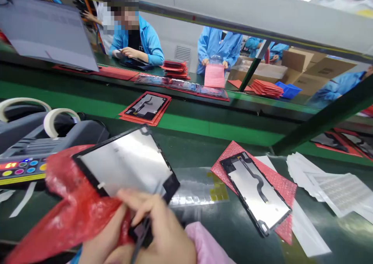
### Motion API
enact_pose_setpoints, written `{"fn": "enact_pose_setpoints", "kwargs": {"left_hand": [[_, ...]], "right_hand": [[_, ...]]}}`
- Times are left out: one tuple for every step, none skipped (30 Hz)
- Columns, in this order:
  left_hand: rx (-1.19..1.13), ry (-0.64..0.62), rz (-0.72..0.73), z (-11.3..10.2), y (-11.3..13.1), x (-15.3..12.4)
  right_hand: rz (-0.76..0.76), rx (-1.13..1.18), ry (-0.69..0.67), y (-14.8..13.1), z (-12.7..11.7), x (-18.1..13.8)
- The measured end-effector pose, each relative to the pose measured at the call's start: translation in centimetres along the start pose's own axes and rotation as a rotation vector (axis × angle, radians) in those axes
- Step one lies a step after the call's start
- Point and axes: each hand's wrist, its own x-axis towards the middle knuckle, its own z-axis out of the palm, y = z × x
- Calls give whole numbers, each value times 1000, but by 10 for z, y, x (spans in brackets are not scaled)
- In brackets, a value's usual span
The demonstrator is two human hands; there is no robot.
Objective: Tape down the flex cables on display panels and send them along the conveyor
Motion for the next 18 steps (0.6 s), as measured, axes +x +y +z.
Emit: {"fn": "enact_pose_setpoints", "kwargs": {"left_hand": [[-24, 34, -45, -2, -7, 6], [-59, 66, -88, -5, -11, 8], [-127, 61, -156, -7, -11, 8], [-226, 19, -248, -8, -9, 7], [-336, -48, -349, -7, -5, 4], [-449, -138, -452, -5, 0, 2], [-533, -226, -532, -1, 7, 1], [-573, -293, -579, 4, 13, 2], [-589, -340, -604, 9, 18, 5], [-603, -398, -633, 13, 23, 9], [-611, -451, -655, 17, 26, 14], [-614, -482, -666, 18, 29, 20], [-619, -506, -675, 18, 30, 26], [-612, -518, -662, 15, 29, 31], [-596, -524, -629, 12, 28, 35], [-573, -525, -583, 7, 26, 39], [-543, -519, -525, 3, 23, 42], [-510, -511, -468, -2, 21, 45]], "right_hand": [[-2, -80, 99, 4, -12, 1], [7, -170, 228, 9, -25, 0], [36, -247, 347, 15, -39, -4], [81, -269, 415, 21, -52, -10], [127, -239, 420, 26, -64, -18], [180, -184, 389, 31, -74, -27], [229, -134, 381, 35, -82, -37], [270, -97, 395, 39, -88, -47], [304, -77, 437, 42, -94, -56], [329, -76, 504, 45, -99, -63], [347, -86, 563, 49, -104, -69], [362, -109, 604, 54, -109, -74], [374, -146, 634, 59, -115, -77], [386, -194, 652, 64, -120, -79], [395, -244, 672, 69, -124, -80], [403, -287, 691, 72, -127, -81], [410, -315, 706, 73, -130, -81], [416, -328, 720, 73, -131, -81]]}}
